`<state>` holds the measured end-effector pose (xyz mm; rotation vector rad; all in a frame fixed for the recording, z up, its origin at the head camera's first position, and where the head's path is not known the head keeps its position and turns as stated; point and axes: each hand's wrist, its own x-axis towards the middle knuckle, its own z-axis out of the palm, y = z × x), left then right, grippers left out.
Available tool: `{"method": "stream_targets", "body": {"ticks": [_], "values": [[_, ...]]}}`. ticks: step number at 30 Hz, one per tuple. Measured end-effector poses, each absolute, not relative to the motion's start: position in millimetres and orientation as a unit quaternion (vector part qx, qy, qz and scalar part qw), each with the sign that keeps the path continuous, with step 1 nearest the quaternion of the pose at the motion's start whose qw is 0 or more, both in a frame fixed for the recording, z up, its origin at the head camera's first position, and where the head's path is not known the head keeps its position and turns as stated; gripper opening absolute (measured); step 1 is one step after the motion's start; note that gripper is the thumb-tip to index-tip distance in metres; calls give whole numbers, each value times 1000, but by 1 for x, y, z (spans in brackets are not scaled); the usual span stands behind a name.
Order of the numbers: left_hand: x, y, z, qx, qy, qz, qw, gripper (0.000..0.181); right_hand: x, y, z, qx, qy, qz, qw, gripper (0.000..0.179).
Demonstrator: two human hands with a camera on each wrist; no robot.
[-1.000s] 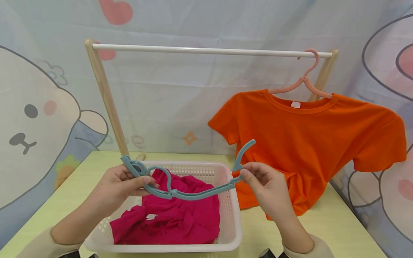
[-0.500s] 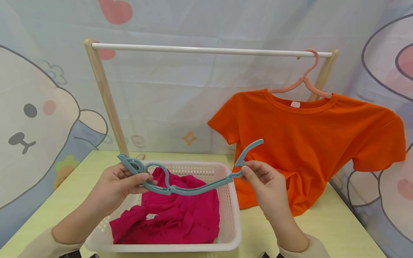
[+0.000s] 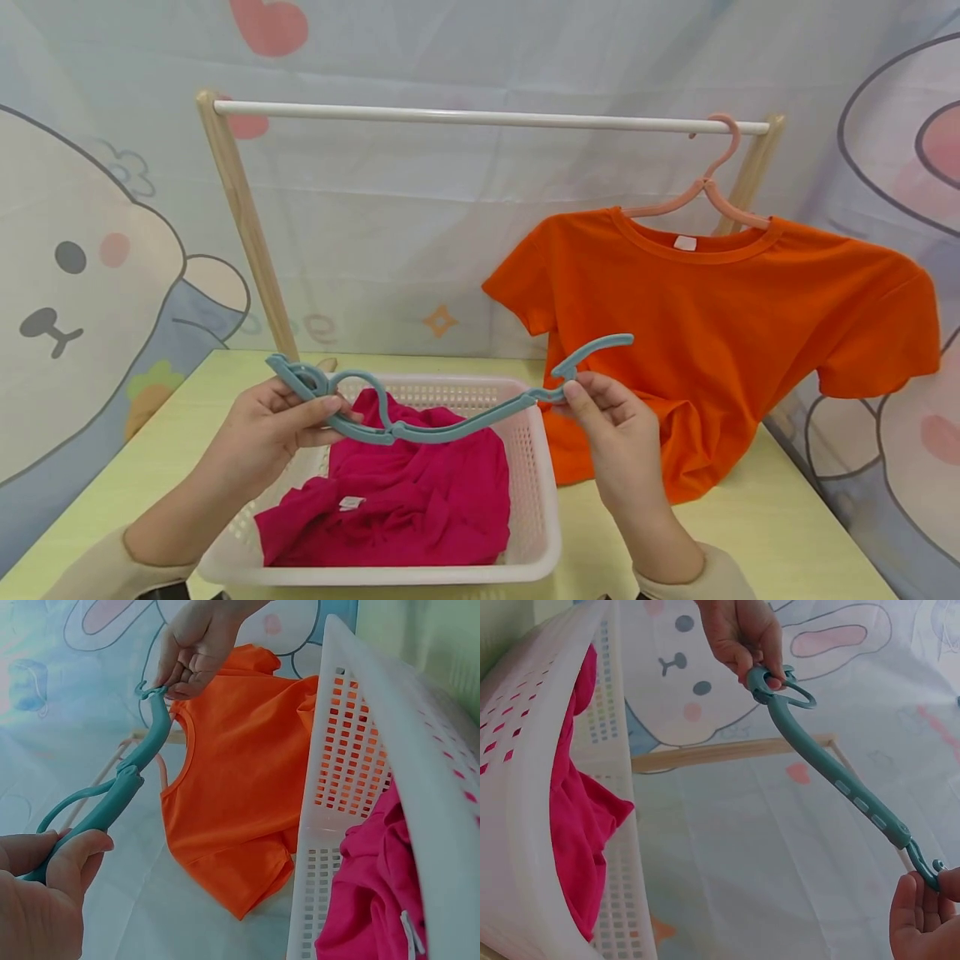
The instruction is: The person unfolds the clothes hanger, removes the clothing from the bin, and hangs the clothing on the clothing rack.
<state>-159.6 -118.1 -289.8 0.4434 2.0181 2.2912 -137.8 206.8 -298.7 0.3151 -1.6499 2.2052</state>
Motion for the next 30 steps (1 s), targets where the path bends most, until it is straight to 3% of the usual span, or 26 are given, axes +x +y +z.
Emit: {"method": "stream_targets", "body": {"ticks": [20,30], "values": [[-161,-114,-292,141,643,753,16,7,-141,203,-299,131,-528,816,198,17],[-160,-118,-288,175,665,726,-3,6,-139,210,-293,125,-539,797,243,16]]}}
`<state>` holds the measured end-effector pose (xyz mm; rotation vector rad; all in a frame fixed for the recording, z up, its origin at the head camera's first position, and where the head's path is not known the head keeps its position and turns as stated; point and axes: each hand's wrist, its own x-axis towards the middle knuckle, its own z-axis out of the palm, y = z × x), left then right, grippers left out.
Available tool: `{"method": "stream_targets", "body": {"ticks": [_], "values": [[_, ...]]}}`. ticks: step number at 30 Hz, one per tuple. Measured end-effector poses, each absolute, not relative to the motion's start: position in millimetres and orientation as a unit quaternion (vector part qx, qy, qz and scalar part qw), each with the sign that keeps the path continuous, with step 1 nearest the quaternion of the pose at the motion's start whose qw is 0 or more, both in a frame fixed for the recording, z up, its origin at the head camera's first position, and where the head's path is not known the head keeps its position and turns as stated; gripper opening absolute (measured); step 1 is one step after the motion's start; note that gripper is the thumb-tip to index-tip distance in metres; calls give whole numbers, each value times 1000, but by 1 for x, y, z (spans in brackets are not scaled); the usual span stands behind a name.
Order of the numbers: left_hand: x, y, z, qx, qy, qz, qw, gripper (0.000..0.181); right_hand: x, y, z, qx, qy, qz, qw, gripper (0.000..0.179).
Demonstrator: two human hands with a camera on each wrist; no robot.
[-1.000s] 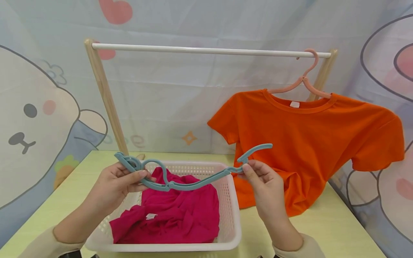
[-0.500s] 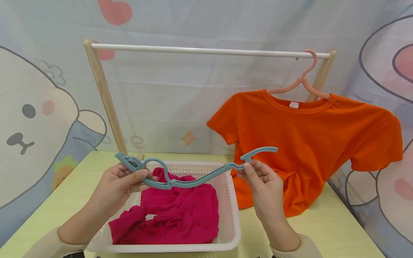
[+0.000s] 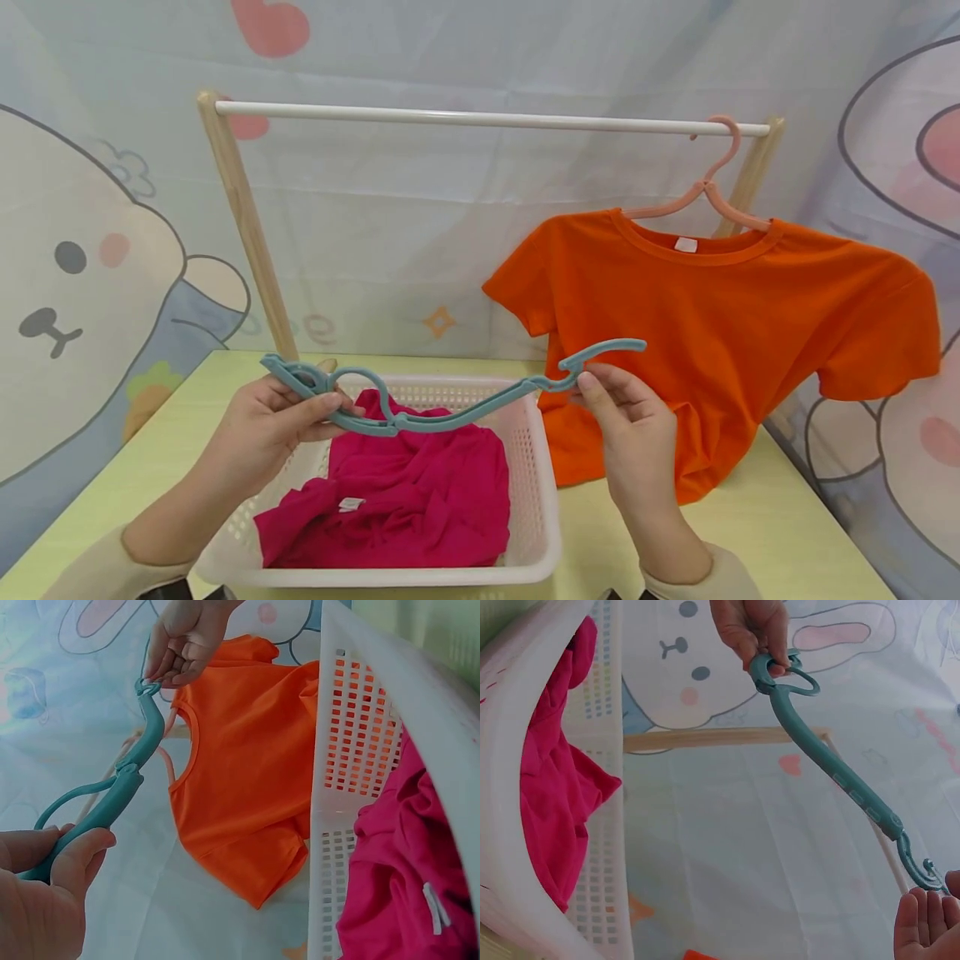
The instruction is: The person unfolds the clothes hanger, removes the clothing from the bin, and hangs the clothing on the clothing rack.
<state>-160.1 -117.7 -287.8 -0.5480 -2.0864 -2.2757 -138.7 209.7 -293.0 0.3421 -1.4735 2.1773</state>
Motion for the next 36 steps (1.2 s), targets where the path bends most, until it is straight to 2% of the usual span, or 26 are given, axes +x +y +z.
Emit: {"method": "stream_targets", "body": {"ticks": [9,11,16,27,36], "values": [[-158,-119,-283,-177,-661,-729,16,2,-134,210,-282,137,-567,768,265,16],[-157,-118,-282,-171,-673,-720,18,8,-132,208,-278,130,-602,744,259,16],[-155,-111,-280,-165,-707,-687,16,23,-129,202,-267,118,-692,673,231,20],[-153,-95,-286,-187,-713,-676,-14,24,-136,186,-266,192,-756,608,150,20],[-150,-87,-286,-200,-722,-662,-27,26,-141,172,-271,224,-772,588,90,29]]}}
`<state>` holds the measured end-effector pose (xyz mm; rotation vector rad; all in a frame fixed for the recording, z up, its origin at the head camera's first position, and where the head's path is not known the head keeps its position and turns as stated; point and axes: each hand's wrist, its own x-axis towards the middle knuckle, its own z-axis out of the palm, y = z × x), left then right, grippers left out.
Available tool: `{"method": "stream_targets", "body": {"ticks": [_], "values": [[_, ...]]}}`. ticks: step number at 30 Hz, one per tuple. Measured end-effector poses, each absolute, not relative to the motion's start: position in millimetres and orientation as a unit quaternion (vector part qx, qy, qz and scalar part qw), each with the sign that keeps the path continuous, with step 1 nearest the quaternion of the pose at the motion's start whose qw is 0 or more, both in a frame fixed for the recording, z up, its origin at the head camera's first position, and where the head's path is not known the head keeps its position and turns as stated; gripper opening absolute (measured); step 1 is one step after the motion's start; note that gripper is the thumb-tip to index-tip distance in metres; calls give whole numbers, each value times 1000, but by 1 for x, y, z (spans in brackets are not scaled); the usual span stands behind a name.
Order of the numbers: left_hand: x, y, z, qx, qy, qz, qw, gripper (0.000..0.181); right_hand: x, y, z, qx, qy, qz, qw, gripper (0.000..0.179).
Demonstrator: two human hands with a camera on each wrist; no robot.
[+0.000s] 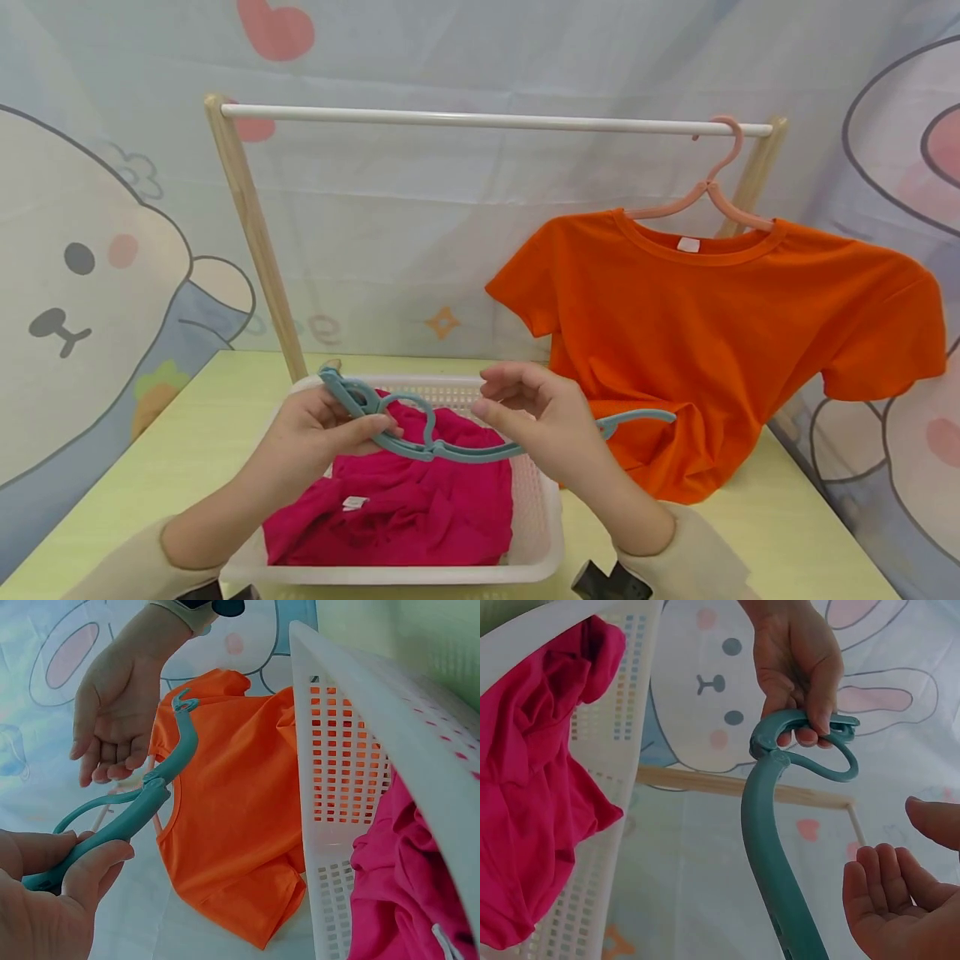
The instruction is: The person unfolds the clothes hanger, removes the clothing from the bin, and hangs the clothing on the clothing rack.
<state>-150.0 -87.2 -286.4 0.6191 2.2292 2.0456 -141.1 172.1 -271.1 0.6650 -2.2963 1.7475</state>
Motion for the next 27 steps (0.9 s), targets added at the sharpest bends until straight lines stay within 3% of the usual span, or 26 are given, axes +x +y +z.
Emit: {"method": "stream_targets", "body": {"ticks": [13,23,27], "values": [[-148,-81,-291,231,737,635,25,24,-150,159,-289,288,-810,510,41,29],[-148,-81,-292,240,731,638,27,25,-158,152,-301,365,-821,437,28,10],[-148,-81,-292,234,734,637,28,26,-158,151,-304,380,-821,426,29,11]]}}
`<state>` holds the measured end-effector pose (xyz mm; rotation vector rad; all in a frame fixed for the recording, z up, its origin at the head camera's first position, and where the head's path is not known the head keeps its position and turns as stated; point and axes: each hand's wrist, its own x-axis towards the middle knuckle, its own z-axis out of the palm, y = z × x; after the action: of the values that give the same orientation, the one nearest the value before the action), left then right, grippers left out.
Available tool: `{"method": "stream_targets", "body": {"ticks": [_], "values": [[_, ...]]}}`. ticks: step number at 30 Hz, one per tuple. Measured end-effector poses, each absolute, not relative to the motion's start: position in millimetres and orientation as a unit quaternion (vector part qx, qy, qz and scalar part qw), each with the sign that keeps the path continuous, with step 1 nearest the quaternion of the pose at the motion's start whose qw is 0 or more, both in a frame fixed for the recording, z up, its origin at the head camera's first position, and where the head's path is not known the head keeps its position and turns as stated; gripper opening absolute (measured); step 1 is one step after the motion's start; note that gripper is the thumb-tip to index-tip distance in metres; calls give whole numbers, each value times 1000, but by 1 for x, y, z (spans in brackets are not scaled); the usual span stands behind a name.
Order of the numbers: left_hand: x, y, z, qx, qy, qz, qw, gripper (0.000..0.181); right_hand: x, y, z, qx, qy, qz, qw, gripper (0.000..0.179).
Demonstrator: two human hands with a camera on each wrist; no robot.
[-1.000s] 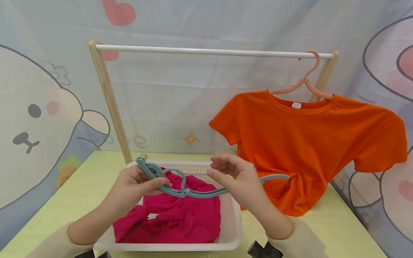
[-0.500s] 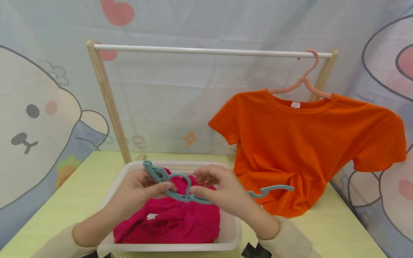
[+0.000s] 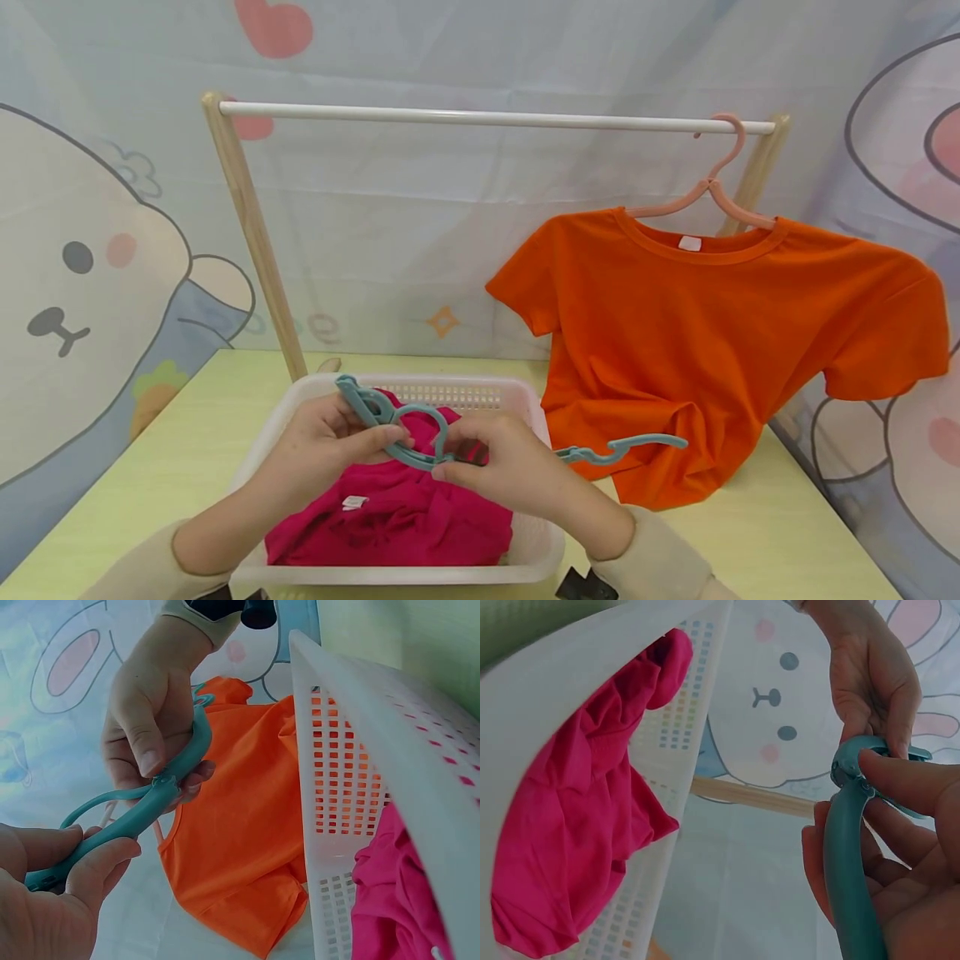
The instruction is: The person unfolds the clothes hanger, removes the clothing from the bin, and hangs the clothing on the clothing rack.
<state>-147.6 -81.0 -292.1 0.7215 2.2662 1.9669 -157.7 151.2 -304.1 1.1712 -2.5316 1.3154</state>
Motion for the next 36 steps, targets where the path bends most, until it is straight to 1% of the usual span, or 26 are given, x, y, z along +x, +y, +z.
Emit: {"method": "stream_targets", "body": {"ticks": [8,14,19,24,28,36], "values": [[-147,-79,-292,233,726,646,29,27,-156,151,-305,403,-813,418,57,10],[-147,-78,-292,240,711,661,20,29,-154,151,-300,397,-813,421,64,5],[-145,-76,-290,227,690,687,12,28,-155,153,-298,382,-816,424,89,6],[-144,-74,-290,212,666,715,-2,26,-154,153,-297,361,-812,445,111,9],[-144,-71,-291,189,651,735,-13,24,-153,152,-297,345,-804,470,117,7],[-141,-64,-298,166,600,780,-55,20,-152,153,-297,350,-771,515,135,6]]}}
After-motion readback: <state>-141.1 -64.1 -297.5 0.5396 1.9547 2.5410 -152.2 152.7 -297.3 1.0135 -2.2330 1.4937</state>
